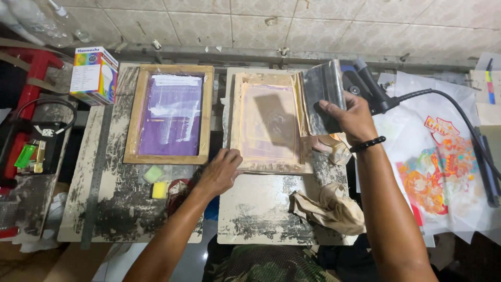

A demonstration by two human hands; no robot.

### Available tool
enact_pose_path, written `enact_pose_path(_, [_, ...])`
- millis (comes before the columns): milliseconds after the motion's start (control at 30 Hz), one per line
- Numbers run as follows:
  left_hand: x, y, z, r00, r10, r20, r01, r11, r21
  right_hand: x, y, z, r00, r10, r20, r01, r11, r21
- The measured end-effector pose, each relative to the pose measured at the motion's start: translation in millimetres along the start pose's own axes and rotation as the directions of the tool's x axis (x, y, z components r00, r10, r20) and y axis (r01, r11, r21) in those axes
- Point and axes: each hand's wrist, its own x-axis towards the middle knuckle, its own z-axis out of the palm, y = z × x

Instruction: The person uses a squeegee to spread orange ink across a screen printing frame placed over a white surface. They repeatedly pull the ink from the top to the bottom of the frame, occasionally lifting the squeegee to scrape excess ink from the edge using a wooden stick.

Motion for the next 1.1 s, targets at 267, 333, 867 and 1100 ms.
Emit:
enact_pose_path(267, [-21.8,6.9,17.7,0.979,-0.149,-0.136,0.133,0.983,-0.123,47.3,89.9,43.0,0.997,0.034,0.066,0.002,0.874,-0.487])
enact_pose_path(333, [-16.2,8.5,12.4,0.961,-0.204,-0.187,0.185,0.976,-0.116,54.8,104.3,57.4,0.994,0.02,0.112,0.056,0.77,-0.636])
enact_pose_path(867, [48.0,18.6,47.8,0.77,-0.468,-0.434,0.435,0.882,-0.181,49.7,178.4,124.7,0.726,-0.499,0.474,0.575,0.063,-0.816])
enact_pose_path(1100, [60.5,2.2,59.1,0.779,-0.479,-0.404,0.473,0.873,-0.124,17.0,178.1,114.0,0.677,-0.504,0.537,0.653,0.074,-0.753])
